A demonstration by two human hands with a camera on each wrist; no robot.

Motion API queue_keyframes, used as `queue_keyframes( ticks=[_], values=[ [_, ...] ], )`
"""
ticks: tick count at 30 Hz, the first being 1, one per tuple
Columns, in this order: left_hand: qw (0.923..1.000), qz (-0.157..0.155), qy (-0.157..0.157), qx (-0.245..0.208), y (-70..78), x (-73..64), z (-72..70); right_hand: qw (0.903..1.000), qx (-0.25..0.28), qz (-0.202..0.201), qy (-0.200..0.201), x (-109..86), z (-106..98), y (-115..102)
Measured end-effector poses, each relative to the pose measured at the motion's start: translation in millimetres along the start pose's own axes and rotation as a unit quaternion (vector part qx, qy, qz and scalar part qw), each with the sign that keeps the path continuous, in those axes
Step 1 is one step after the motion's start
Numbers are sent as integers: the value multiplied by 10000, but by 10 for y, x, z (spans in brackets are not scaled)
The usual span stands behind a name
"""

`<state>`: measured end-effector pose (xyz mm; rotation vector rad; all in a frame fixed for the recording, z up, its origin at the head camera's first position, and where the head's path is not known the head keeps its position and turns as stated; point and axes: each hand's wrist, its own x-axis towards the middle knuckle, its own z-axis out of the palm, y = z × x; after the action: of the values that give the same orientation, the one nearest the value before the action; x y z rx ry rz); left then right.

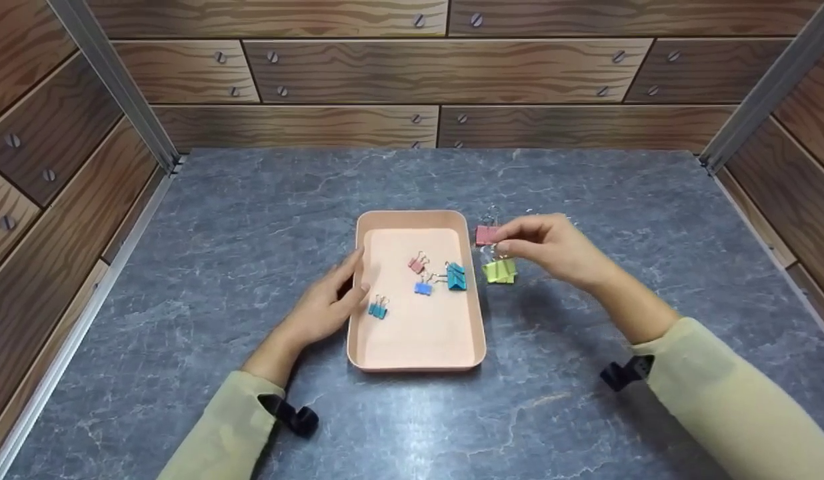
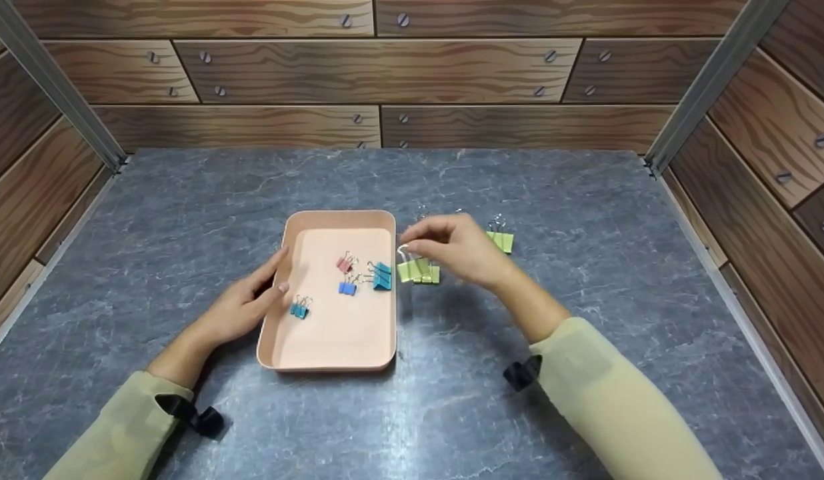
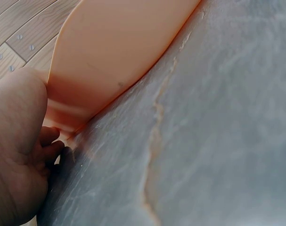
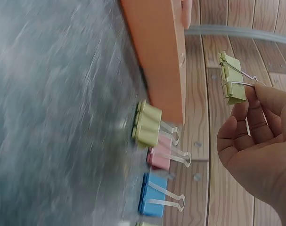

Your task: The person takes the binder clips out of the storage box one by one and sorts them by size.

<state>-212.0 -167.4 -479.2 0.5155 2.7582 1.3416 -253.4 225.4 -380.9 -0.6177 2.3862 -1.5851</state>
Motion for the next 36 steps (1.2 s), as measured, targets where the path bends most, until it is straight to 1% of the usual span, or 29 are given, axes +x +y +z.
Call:
queue_keyframes(
  ticks=[3, 8, 14, 17, 22, 26, 31, 36],
  values=[
    [10000, 17, 14, 26, 1, 1, 1, 9997, -108, 147, 138, -43, -84, 53],
    [10000, 23, 16, -24, 16, 1, -4, 9993, -226, 142, 275, -99, -206, 158],
    [9999, 136, -5, -87, 19, 7, -4, 9982, -342, 194, 461, -158, -324, 312],
    [9999, 137, 12, -87, 15, 3, -6, 9974, -422, 217, 537, -173, -371, 387],
    [9999, 127, 31, -74, 8, 1, -3, 9964, -509, 294, 618, -202, -429, 476],
    [9998, 183, 63, -43, 6, 1, -1, 9957, -539, 378, 645, -217, -459, 515],
    [9999, 108, 71, -44, 8, -6, -6, 9944, -615, 466, 717, -222, -485, 550],
    [9998, 122, 97, -81, 9, -17, -6, 9944, -607, 473, 723, -229, -488, 593]
  ],
)
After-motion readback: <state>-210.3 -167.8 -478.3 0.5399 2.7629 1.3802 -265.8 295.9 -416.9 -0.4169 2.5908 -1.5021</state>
